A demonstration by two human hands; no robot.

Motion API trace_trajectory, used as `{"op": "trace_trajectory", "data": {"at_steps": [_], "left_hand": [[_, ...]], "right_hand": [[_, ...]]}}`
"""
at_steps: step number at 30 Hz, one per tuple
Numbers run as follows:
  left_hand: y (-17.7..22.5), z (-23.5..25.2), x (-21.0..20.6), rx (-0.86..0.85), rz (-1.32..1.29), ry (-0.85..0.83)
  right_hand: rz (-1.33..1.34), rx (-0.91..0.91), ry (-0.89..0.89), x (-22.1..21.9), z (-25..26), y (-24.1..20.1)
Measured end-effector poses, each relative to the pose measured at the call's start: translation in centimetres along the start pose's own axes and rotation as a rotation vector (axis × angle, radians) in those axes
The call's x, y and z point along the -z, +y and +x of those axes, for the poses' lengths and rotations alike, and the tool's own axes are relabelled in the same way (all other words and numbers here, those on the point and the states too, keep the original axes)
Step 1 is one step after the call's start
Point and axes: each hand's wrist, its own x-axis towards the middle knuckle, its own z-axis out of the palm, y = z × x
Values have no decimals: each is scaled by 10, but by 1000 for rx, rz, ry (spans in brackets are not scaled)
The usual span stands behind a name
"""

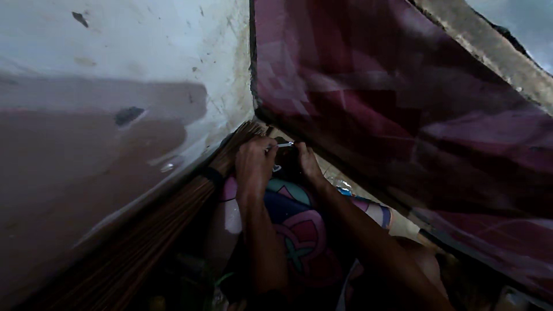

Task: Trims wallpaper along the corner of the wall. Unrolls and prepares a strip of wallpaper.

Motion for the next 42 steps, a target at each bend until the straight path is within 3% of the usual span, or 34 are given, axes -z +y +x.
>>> {"op": "trace_trajectory", "data": {"at_steps": [35, 42], "left_hand": [[3, 1, 2, 35, -7, 11], [4, 1, 4, 119, -45, 195]], "right_hand": [[61, 8, 4, -3, -1, -4], [25, -13, 13, -6, 6, -11]]}}
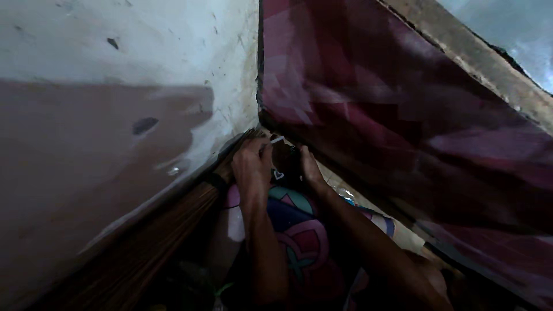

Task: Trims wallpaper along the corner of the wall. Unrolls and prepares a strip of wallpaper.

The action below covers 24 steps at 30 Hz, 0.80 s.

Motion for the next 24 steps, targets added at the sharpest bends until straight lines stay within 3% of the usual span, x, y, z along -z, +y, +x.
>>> {"op": "trace_trajectory", "data": {"at_steps": [5, 10, 24], "left_hand": [[2, 2, 0, 34, -19, 107], [3, 2, -1, 15, 0, 124], [3, 1, -2, 5, 50, 64]], "right_hand": [[-39, 104, -39, -9, 15, -15], [-72, 31, -43, -13, 21, -22], [-180, 35, -30, -17, 19, -27]]}}
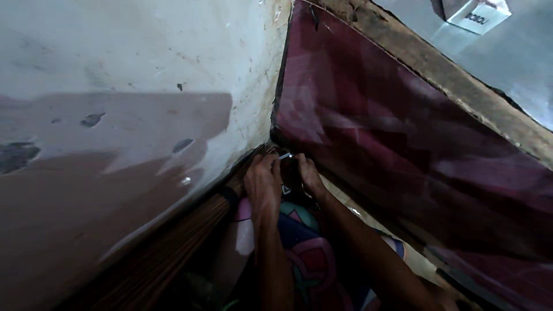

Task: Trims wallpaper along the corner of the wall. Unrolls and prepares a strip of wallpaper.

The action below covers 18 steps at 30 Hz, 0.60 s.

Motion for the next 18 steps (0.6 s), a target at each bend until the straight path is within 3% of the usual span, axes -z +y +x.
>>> {"op": "trace_trajectory", "data": {"at_steps": [18], "left_hand": [[-1, 0, -3, -20, 31, -2]], "right_hand": [[30, -25, -9, 0, 1, 3]]}}
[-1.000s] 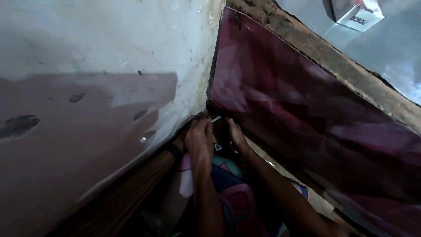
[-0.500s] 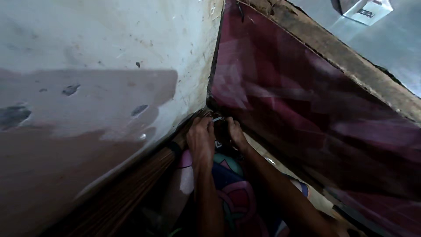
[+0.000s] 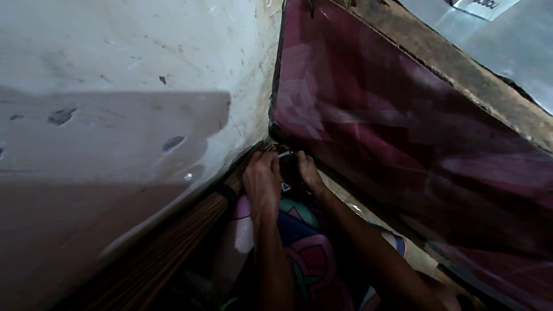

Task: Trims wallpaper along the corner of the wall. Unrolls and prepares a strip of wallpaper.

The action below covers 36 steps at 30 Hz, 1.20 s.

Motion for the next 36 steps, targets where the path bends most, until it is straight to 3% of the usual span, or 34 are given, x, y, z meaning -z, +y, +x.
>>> {"op": "trace_trajectory", "data": {"at_steps": [5, 10, 36], "left_hand": [[1, 0, 1, 12, -21, 24], [1, 0, 0, 21, -13, 39], [-1, -1, -4, -25, 11, 19]], "right_hand": [[-19, 72, -22, 0, 0, 2], [-13, 0, -14, 1, 0, -5], [33, 16, -23, 2, 3, 4]]}}
